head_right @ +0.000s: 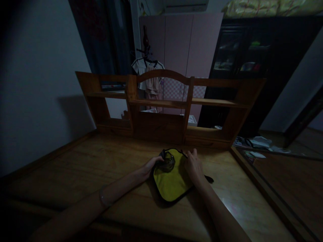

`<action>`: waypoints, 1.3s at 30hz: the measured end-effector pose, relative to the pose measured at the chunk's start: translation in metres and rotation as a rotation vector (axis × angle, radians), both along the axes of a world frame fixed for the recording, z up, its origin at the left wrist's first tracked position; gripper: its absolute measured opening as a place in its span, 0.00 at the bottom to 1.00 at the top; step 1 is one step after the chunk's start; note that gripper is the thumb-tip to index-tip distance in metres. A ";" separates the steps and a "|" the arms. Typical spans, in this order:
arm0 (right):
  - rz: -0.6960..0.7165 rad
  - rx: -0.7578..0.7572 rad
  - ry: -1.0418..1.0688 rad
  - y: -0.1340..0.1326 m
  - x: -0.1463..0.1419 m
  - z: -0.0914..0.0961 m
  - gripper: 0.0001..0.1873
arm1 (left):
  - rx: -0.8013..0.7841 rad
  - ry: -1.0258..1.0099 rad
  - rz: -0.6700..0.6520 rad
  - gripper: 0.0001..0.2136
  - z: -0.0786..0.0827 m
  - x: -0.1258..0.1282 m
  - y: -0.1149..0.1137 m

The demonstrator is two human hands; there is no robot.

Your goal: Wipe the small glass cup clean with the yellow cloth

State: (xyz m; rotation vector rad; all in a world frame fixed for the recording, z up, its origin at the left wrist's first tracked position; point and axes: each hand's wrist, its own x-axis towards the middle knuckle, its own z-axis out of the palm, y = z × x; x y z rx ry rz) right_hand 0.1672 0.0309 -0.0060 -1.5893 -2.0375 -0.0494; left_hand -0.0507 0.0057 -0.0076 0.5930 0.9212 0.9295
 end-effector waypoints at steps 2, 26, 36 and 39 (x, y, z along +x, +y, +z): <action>0.061 0.004 0.042 0.003 0.000 -0.001 0.19 | 0.001 0.005 0.011 0.12 0.002 0.000 -0.001; 0.063 0.007 0.146 0.022 -0.004 -0.016 0.12 | -0.005 0.039 0.045 0.11 0.003 0.000 -0.004; -0.043 -0.006 0.442 0.028 0.010 -0.020 0.09 | -0.009 0.033 0.059 0.11 0.006 0.001 -0.006; -0.050 -0.081 0.586 0.028 0.014 -0.018 0.11 | -0.017 0.037 0.065 0.11 0.005 0.000 -0.005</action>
